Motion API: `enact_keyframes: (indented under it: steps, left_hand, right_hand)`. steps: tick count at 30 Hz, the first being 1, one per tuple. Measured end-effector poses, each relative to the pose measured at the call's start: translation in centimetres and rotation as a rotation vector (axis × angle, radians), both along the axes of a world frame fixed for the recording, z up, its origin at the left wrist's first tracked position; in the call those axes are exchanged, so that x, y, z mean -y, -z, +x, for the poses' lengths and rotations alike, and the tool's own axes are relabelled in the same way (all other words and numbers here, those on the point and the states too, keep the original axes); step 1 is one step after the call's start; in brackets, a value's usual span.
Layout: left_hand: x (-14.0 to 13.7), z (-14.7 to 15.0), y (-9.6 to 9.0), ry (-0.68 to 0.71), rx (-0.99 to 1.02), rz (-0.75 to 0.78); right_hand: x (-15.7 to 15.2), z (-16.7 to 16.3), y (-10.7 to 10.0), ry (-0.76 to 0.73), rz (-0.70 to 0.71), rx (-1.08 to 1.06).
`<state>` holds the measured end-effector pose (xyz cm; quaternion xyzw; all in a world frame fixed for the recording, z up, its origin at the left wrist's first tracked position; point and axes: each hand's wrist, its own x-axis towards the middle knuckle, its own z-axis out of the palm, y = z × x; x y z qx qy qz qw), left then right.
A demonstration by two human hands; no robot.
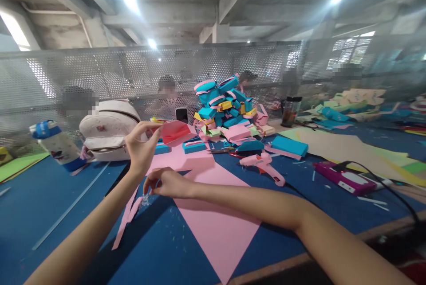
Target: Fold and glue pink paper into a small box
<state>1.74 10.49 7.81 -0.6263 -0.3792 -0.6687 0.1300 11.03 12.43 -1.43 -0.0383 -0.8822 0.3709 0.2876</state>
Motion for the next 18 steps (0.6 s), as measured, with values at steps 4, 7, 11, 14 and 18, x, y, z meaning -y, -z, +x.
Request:
enact_keyframes:
  steps: [4,7,11,14,18]
  left_hand:
    - [-0.2,-0.2,0.3,0.000,-0.007,-0.010]
    - [-0.2,-0.1,0.5,0.010,-0.012,-0.008]
    - [-0.4,-0.1,0.8,0.013,-0.033,-0.020]
    - [-0.6,-0.3,1.0,-0.002,-0.040,-0.016]
    - [-0.7,-0.5,1.3,-0.013,-0.046,-0.035]
  right_hand:
    - [0.3,-1.3,0.2,0.062,0.015,-0.004]
    - [0.6,-1.6,0.0,0.122,0.002,0.006]
    - [0.7,-1.4,-0.5,0.169,0.014,0.048]
    - [0.8,-0.5,-1.4,0.137,0.065,0.085]
    - [1.7,2.5,-3.9,0.121,0.333,0.149]
